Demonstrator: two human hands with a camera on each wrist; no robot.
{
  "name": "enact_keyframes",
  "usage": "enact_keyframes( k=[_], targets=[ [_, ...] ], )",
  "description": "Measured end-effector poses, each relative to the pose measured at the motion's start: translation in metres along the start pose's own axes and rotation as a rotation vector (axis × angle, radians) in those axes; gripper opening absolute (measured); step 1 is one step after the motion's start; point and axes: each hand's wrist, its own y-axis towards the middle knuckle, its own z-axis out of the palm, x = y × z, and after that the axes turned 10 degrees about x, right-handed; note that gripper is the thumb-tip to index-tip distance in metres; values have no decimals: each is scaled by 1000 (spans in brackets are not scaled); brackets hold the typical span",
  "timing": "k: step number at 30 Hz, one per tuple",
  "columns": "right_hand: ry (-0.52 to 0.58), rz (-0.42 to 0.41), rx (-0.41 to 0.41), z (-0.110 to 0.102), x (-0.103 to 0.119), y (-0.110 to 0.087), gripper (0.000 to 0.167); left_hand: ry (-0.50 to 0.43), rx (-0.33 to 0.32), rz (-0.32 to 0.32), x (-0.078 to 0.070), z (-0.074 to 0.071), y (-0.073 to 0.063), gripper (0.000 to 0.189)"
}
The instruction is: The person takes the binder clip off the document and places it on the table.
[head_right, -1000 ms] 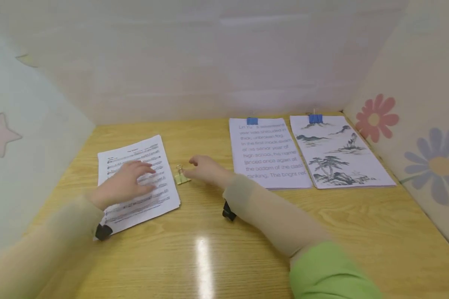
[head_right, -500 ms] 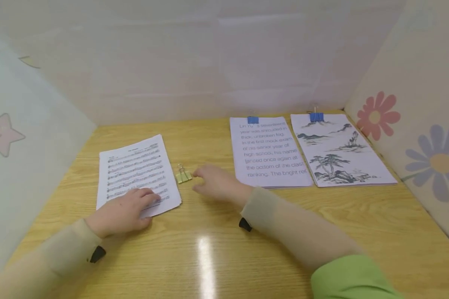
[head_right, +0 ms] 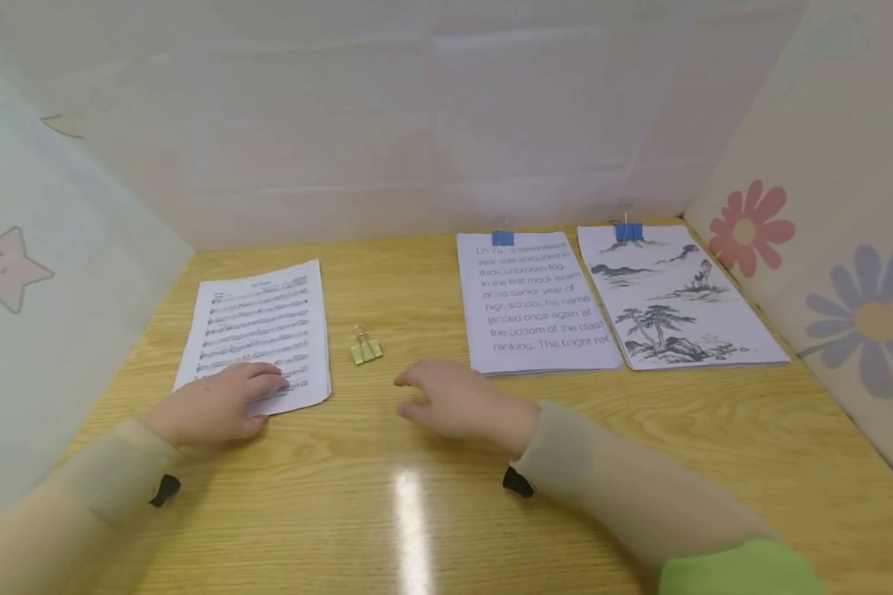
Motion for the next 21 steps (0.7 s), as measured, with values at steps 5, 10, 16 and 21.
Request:
enact_keyframes(
  k=[5,10,16,21],
  targets=[
    [17,-1,1,6,-4,-10,42,-16,5,-2,18,-4,-3,51],
    [7,-3,-20,11,-11,-15,40,-54,12,-19,33,-7,-6,51],
    [4,-3,-38,15,-17,-21,40,-78,22,-39,47,-6,-5,52],
    [41,24,-51,15,-23,-28,40,-81,20,-33,48,-8,-5,52]
  ],
)
